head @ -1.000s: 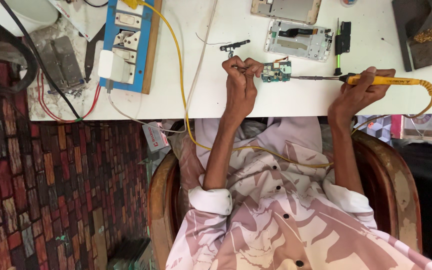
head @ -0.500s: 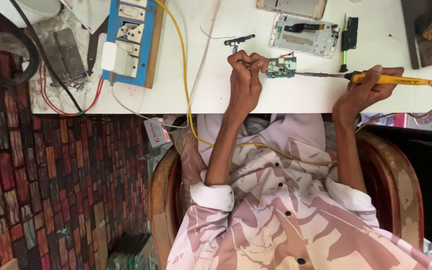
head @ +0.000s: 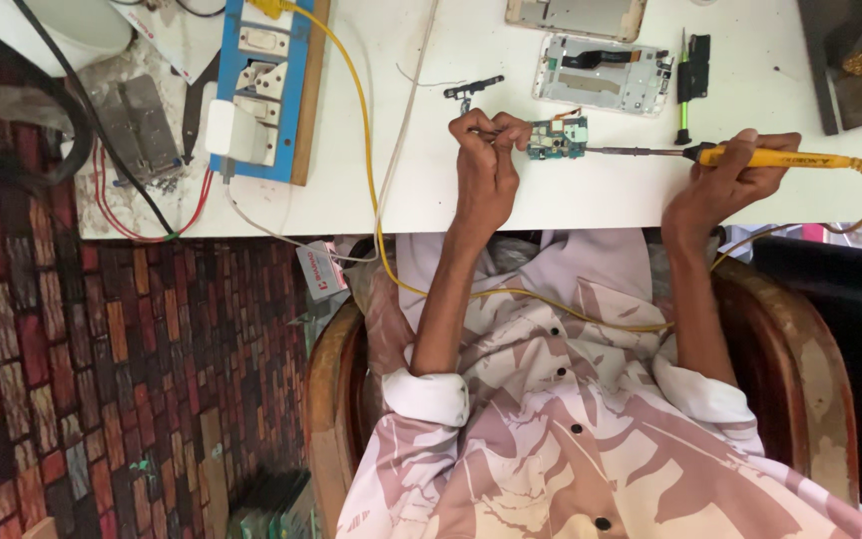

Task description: The person sits at a repair bench holding a small circuit board in one hand and a soldering iron in the other, soldering components on the board for most of the episode. Near the end they set the iron down, pick up the board with both hands, and handle it while a soldering iron rests nearby.

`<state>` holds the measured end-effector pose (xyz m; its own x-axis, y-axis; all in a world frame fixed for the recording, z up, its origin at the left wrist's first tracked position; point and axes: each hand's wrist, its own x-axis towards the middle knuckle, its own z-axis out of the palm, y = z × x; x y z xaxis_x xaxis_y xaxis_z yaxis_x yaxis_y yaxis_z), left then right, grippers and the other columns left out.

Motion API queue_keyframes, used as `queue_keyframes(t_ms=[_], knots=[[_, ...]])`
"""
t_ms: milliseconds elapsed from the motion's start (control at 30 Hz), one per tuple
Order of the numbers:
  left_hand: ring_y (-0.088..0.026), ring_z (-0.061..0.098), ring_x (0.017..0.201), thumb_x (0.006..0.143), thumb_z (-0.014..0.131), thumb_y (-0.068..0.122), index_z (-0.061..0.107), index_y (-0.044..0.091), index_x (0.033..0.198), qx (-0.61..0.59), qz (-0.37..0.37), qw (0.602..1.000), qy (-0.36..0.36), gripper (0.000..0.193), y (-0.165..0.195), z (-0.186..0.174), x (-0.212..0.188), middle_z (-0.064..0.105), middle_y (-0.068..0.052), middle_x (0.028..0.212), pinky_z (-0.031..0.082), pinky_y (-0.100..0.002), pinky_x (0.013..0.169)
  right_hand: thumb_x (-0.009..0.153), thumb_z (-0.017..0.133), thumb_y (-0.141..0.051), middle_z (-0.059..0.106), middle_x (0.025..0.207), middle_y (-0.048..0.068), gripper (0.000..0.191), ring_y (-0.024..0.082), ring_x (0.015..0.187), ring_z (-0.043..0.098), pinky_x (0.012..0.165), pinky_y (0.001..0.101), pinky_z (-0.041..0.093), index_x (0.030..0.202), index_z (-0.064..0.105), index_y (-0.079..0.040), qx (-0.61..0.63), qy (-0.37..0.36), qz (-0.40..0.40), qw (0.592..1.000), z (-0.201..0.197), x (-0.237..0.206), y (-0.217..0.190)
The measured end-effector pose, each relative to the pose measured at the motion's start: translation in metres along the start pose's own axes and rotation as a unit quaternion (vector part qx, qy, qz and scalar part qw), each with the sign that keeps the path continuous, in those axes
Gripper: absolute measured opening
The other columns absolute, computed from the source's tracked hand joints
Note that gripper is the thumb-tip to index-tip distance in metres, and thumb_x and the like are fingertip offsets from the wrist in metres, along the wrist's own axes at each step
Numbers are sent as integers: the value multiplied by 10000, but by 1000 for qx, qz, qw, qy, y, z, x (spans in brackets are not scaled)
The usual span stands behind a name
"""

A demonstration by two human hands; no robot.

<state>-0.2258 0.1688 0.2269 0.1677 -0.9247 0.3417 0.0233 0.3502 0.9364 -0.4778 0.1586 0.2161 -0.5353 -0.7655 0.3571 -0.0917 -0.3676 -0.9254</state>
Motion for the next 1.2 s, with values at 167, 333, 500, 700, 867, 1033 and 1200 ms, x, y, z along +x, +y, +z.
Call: queue_keyframes(t_ms=[167,333,500,700,867,1033,1200], knots=[[-188,495,787,1090,322,-80,173,82,1100,6,15,1000,-5,220,5,1,1,581,-150,875,468,-286,863,1142,568,-194,449,799,1,198,76,587,409,482,243,374,1080,426,-71,20,28,54,998,2,7,-8],[-192,477,780,1073,315,-119,173,85,1105,9,26,1000,-6,251,7,-1,1,560,-141,853,449,-281,856,1200,553,-156,386,808,-2,216,64,574,363,492,234,348,1069,410,-62,10,-37,-6,999,1,-2,-9],[-189,481,776,1070,329,-108,174,86,1103,10,21,1000,0,250,7,-3,-4,571,-140,851,447,-280,861,1232,538,-151,377,775,2,221,70,607,368,546,244,362,1084,412,-43,2,-50,-31,998,-1,-10,-7],[-194,486,781,1090,339,-79,168,88,1081,2,4,1000,3,239,7,-8,-10,583,-149,862,453,-287,854,1148,511,-150,402,745,-16,165,58,569,391,506,227,374,1045,426,-53,-27,10,0,1000,3,-14,-7],[-193,474,789,1089,328,-77,168,87,1087,-2,12,1000,0,230,5,-10,-10,573,-152,863,443,-295,869,1220,528,-160,383,790,-5,212,64,633,376,562,222,364,1092,421,-28,-20,-18,-17,999,3,-20,-8],[-192,476,799,1088,323,-81,169,93,1090,-7,6,1000,-1,232,3,-12,-11,567,-150,867,432,-291,881,1211,505,-163,382,787,-16,193,57,597,401,536,218,385,1089,419,-42,-64,-22,-45,997,6,-23,-11],[-191,479,807,1100,332,-66,171,94,1092,-28,-9,1000,-4,228,1,-14,-13,559,-148,873,439,-292,895,1191,505,-159,398,773,-7,178,71,651,409,561,229,371,1088,444,-28,-76,-13,-37,996,10,-26,-14]])
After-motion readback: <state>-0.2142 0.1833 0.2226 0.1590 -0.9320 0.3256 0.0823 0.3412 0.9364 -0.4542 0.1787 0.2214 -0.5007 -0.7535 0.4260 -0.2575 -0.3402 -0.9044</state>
